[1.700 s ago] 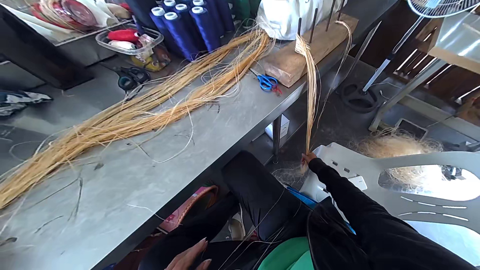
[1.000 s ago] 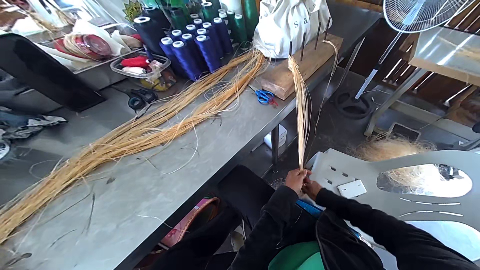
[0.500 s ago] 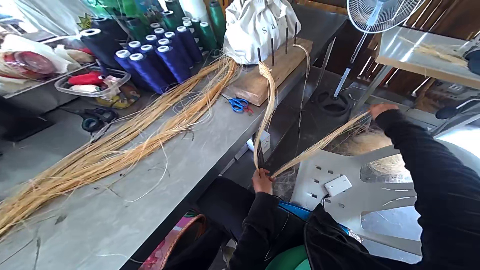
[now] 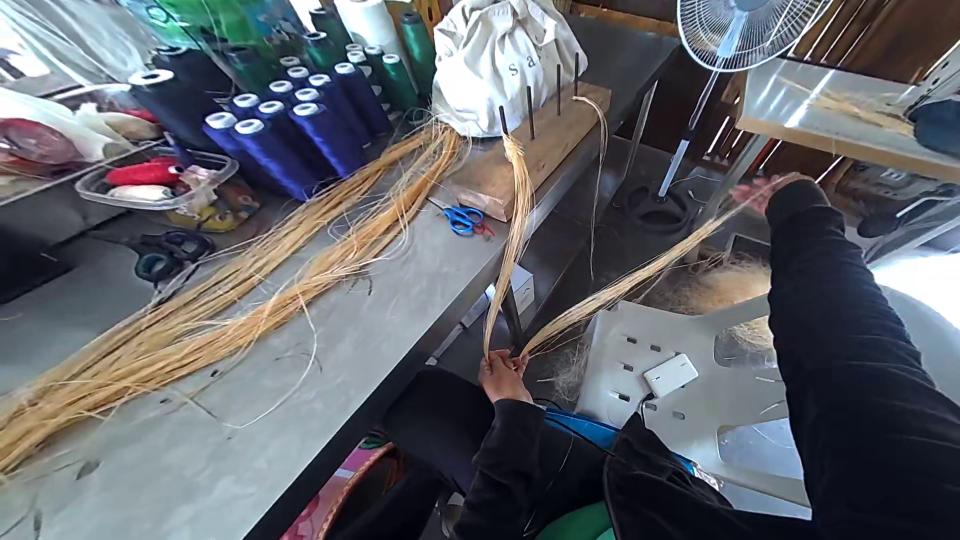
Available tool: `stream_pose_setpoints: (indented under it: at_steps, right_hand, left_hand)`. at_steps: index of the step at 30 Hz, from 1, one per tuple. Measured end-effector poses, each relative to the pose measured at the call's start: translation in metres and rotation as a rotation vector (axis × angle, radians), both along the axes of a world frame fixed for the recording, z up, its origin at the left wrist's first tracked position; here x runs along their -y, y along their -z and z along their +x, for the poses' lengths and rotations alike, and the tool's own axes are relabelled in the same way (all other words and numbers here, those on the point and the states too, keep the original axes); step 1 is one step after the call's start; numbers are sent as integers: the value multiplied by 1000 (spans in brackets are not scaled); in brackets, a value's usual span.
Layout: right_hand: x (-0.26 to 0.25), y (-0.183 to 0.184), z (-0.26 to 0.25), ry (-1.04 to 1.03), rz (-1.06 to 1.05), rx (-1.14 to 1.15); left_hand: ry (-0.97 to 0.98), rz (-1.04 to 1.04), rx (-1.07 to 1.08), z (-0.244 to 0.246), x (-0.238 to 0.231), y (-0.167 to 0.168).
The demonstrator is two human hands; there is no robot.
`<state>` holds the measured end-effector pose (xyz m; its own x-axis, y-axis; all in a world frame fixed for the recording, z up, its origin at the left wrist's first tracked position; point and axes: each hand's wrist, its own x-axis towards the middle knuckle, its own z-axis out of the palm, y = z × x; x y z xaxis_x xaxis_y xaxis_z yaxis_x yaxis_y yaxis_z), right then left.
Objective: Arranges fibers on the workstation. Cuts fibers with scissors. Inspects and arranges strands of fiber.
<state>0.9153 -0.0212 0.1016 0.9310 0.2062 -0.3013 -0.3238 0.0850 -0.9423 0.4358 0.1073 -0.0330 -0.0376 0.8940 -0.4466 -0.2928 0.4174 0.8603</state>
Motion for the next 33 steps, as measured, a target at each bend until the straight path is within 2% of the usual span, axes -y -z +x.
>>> stream_pose_setpoints:
  at_steps: [2,3,4,6,8,9,11,14,16,18,19,21,23,25,28,33]
  right_hand:
    - [-23,-5,6,-72,189,36]
    - [-34,-8,4,-99,163,40]
    - [-43,-8,-3,-163,15,50]
    - [-51,-5,-44,-411,-538,102]
    - [-58,-36,-131,-680,-1049,92]
    - [-65,-45,-172,-747,-1258,134]
    - [-76,-45,-216,-844,-1514,190]
    - [-96,-12,-223,-1034,-1687,253]
    - [-103,33,-206,-1213,-1626,439]
    - [-99,66,-210,-1353,-1231,650]
    - [-98,78,-225,-1353,-950,651]
    - [-101,97,-269,-1298,-498,382]
    - [-107,118,-304,-1298,-305,200]
    - [-109,126,-328,-1368,-231,127]
    - [-106,128,-339,-1501,-196,174]
    - [-107,143,-318,-1385,-386,192]
  left_hand:
    - [-21,18,0,1,-2,2]
    - [-29,24,-5,1,-2,2]
    - [-29,25,-11,1,-3,2]
    - [-17,20,-46,0,-4,4]
    - [37,3,-80,-1,-3,5]
    - [80,-15,-94,-3,-2,3]
    - [177,-58,-133,-4,0,0]
    - [374,-115,-182,-5,2,1]
    - [522,-137,-233,-5,2,4]
    - [657,-149,-281,-4,3,7]
    - [709,-149,-298,-5,3,8]
    - [805,-134,-314,-5,4,7]
    - [893,-116,-332,-6,6,7]
    - [973,-105,-355,-6,6,5]
    - [1043,-88,-392,-6,6,5]
    - [1188,-137,-465,-4,9,3]
